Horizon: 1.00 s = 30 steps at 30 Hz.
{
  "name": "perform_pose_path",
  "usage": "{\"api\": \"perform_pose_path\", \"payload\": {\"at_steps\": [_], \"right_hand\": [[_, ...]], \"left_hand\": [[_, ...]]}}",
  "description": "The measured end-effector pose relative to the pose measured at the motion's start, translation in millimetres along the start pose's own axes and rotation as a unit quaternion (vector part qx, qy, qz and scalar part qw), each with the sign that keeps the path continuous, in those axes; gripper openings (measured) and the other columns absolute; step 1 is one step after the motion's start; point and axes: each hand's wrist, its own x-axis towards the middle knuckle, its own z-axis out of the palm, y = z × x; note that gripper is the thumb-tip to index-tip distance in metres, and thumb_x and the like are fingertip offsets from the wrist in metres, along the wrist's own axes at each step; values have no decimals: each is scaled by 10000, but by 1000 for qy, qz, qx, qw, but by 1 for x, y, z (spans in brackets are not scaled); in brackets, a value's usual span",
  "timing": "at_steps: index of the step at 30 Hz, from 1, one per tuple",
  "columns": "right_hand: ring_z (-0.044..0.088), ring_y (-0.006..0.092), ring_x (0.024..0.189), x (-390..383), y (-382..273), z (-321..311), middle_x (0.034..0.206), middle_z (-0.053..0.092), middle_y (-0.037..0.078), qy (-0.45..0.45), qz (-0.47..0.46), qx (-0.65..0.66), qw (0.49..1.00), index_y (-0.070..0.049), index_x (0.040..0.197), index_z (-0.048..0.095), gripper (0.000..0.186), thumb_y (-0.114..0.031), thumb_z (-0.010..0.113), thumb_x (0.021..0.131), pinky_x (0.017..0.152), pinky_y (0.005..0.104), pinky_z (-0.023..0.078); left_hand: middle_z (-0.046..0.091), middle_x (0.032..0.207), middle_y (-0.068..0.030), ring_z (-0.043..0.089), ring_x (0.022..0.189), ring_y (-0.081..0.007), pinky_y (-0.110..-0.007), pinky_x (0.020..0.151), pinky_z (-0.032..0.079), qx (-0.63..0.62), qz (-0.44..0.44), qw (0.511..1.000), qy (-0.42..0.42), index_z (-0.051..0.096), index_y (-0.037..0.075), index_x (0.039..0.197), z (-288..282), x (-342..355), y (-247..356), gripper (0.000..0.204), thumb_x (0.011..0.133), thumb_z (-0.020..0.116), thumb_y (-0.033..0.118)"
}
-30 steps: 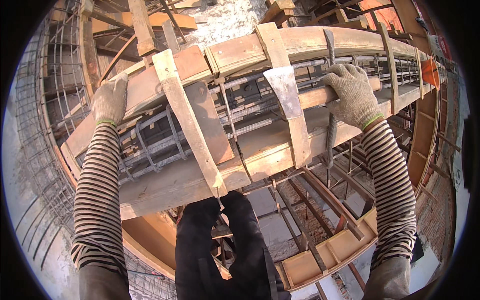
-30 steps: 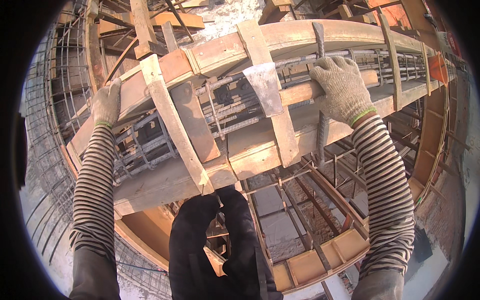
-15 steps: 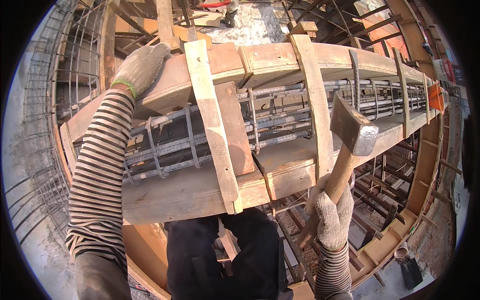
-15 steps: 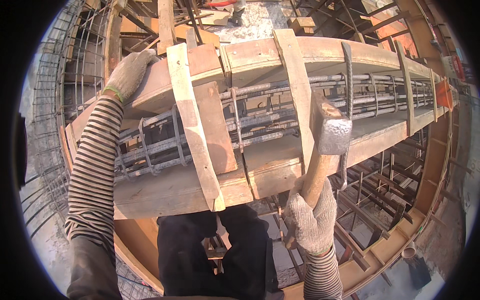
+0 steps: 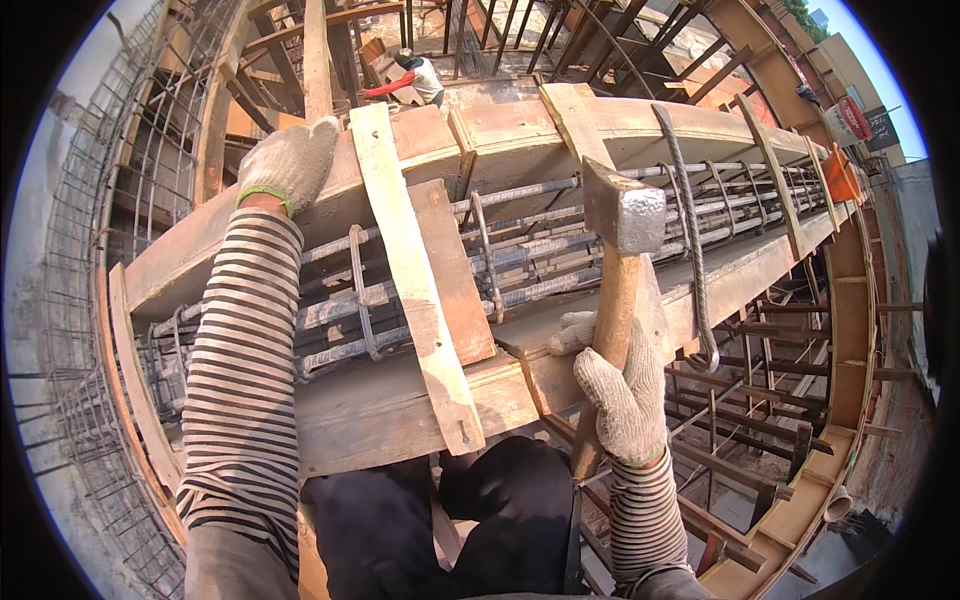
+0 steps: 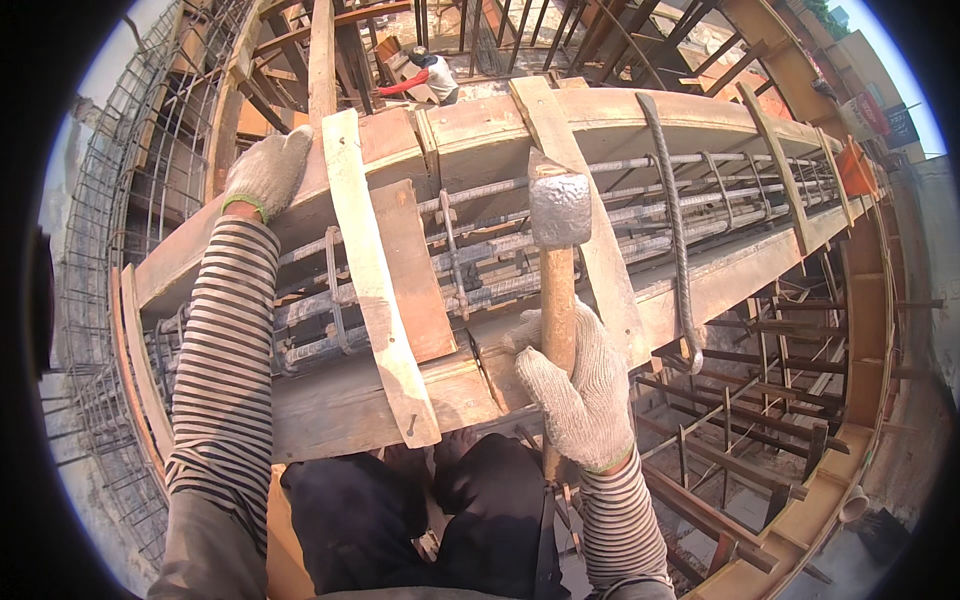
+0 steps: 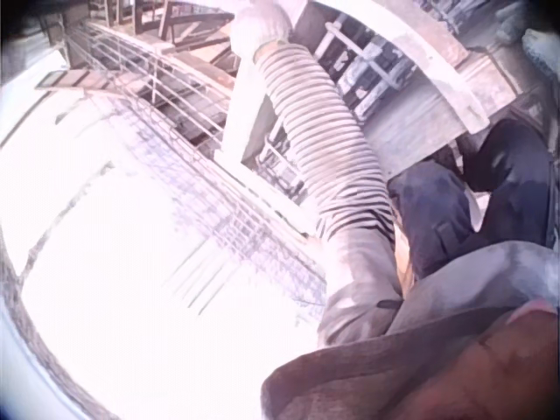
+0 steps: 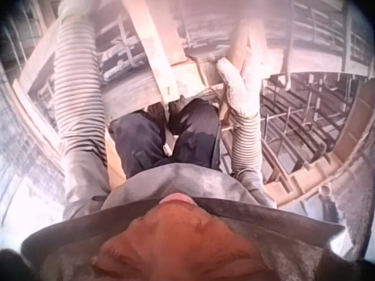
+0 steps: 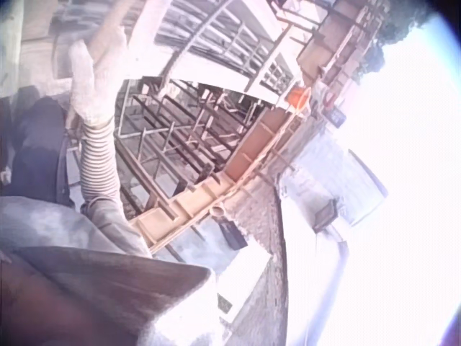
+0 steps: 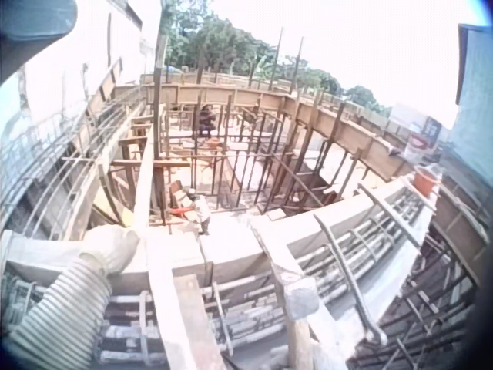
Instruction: The person positions wooden boards against a rebar cage and uses an axe as a hammer to drive nails into them. They move along the structure, picking up boards from a bucket and using a crowbar to adjust the placement of the wooden formwork.
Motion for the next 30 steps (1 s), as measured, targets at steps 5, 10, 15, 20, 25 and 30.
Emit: {"api": "perform_pose_path", "payload": {"at_steps": [5, 10, 15, 20, 25, 30], "right_hand": [[632, 223, 826, 2, 3, -6, 922, 646, 106, -6, -63, -88, 994, 27, 1139, 654, 276, -173, 697, 955, 772, 376, 528], [620, 179, 803, 0, -13, -2, 908, 636, 81, -12, -52, -94, 994, 14, 1105, 659, 269, -205, 715, 960, 746, 350, 522], [633, 191, 783, -6, -18, 6, 906, 640, 98, -5, -33, -116, 993, 10, 1076, 660, 332, -275, 767, 944, 729, 361, 530], [680, 262, 788, -27, -40, 17, 931, 672, 147, -21, -18, -178, 984, 5, 1094, 661, 406, -337, 805, 927, 734, 383, 549], [713, 285, 751, -59, -44, 45, 854, 698, 148, -23, 17, -234, 972, 24, 1088, 636, 473, -377, 823, 920, 695, 409, 563], [724, 237, 695, -79, -32, 66, 769, 674, 113, 26, 43, -243, 969, 44, 1117, 577, 759, -511, 945, 753, 649, 356, 590]], "left_hand": [[728, 1289, -219, 692, 1212, -392, -519, 1094, 479, -40, -43, 998, 2, 757, 13, 1237, 0, -4, 5, 733, 1103, 234, 508], [738, 1242, -230, 705, 1174, -391, -524, 1070, 492, -46, -53, 997, 18, 772, 19, 1189, 1, -6, 3, 717, 1104, 245, 498], [741, 1220, -239, 712, 1146, -394, -534, 1052, 496, -51, -49, 997, 24, 776, 9, 1157, 2, -11, 5, 746, 1100, 215, 498], [729, 1303, -209, 689, 1230, -377, -520, 1096, 483, -60, -42, 997, 6, 756, 22, 1263, -3, -10, 8, 727, 1103, 243, 512], [729, 1305, -203, 680, 1242, -379, -513, 1103, 477, -64, -28, 997, 28, 761, 30, 1260, 0, -11, -4, 817, 1102, 182, 586], [741, 1202, -269, 692, 1193, -411, -510, 1078, 479, -105, -34, 993, 31, 775, -13, 1184, -7, -23, 9, 981, 1066, 131, 717]]}}
